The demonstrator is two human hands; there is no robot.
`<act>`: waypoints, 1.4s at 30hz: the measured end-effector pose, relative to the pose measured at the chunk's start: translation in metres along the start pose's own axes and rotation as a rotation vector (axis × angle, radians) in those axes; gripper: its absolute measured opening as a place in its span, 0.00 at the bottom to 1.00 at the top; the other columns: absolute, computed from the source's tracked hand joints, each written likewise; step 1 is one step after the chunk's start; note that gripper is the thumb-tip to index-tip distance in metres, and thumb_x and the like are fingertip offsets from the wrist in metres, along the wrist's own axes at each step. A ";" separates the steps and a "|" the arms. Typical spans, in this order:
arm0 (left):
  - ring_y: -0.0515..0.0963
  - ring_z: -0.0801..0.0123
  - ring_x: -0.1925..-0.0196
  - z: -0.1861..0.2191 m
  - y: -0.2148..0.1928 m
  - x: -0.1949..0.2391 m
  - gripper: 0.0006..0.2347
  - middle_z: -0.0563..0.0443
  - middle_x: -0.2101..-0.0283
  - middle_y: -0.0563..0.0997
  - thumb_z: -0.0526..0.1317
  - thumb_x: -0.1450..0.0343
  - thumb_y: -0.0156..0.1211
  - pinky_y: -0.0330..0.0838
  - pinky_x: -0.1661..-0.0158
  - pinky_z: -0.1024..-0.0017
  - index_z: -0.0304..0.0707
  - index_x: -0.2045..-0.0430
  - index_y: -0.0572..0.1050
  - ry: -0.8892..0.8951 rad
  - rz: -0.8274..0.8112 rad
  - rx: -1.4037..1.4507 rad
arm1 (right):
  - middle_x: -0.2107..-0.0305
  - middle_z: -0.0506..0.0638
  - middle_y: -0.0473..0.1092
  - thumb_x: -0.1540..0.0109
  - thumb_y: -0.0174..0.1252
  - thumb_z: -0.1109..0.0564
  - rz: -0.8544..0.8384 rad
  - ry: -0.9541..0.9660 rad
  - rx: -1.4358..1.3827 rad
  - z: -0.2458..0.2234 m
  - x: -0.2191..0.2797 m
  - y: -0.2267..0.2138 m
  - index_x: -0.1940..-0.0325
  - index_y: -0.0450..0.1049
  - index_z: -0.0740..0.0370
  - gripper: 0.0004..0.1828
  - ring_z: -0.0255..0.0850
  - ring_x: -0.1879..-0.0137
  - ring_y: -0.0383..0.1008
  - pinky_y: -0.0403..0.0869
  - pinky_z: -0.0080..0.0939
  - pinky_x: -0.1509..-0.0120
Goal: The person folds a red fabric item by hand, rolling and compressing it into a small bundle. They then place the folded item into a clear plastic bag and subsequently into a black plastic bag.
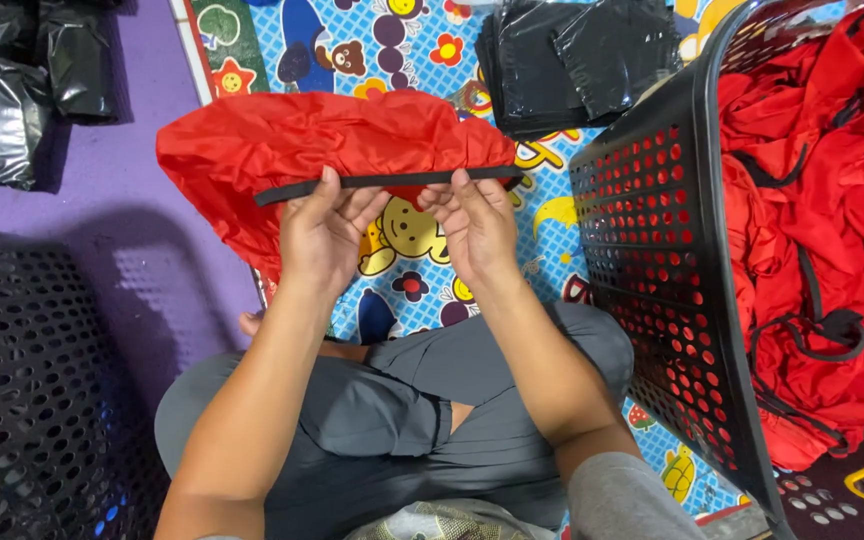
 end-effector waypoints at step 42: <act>0.88 0.51 0.62 0.059 -0.009 0.009 0.21 0.35 0.62 0.85 0.51 0.30 0.59 0.88 0.60 0.56 0.27 0.59 0.74 0.288 0.153 -0.026 | 0.70 0.64 0.76 0.40 0.66 0.53 0.254 -0.098 -0.004 -0.048 0.000 -0.006 0.62 0.70 0.64 0.14 0.52 0.62 0.81 0.83 0.50 0.54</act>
Point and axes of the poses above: each hand's wrist, its own x-axis away from the middle knuckle, its own y-axis out of the palm, z = x × y, the point moved 6 cm from there along -x, towards the middle knuckle
